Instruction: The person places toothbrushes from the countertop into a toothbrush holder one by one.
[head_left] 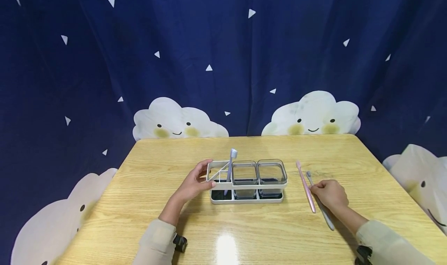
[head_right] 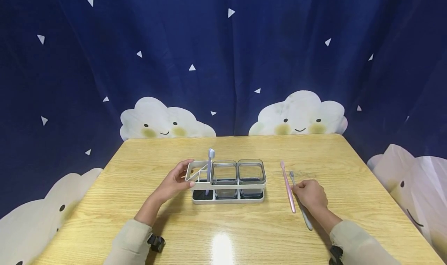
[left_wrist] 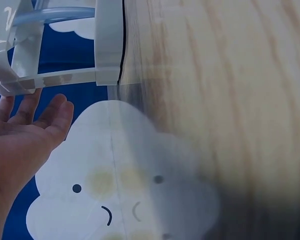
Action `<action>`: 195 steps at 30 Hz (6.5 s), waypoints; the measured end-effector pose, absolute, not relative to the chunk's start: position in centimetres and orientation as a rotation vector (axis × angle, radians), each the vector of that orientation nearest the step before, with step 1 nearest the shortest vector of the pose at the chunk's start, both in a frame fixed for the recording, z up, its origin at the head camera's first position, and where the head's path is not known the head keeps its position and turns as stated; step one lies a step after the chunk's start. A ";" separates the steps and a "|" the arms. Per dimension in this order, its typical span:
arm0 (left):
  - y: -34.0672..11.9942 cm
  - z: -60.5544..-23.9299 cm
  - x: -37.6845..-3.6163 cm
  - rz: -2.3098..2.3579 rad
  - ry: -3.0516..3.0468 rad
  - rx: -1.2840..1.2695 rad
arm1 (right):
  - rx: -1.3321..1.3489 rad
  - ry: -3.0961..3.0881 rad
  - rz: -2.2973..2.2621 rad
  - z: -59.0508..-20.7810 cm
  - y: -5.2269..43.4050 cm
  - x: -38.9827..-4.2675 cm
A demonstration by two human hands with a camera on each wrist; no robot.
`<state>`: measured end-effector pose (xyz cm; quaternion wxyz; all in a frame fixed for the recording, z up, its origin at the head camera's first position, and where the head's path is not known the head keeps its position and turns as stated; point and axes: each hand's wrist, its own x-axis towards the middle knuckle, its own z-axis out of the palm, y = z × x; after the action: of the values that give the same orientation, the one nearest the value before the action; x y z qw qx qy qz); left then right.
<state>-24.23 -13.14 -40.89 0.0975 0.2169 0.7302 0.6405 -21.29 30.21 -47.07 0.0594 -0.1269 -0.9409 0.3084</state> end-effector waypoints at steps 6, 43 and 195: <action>-13.3 -41.9 -24.9 1.888 2.189 0.645 | -0.422 -2.829 0.947 -47.1 30.2 -21.2; -13.5 -43.6 -25.7 1.940 2.151 0.695 | -0.473 -2.551 1.516 -43.7 31.2 -20.7; -14.0 -43.8 -25.9 1.972 2.061 0.682 | 0.179 -1.932 2.170 -36.0 8.4 -22.6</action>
<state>-25.93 -14.05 -43.81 0.1042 0.2312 0.6991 0.6686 -22.60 8.39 -36.01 0.1148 0.0610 -0.6593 0.7405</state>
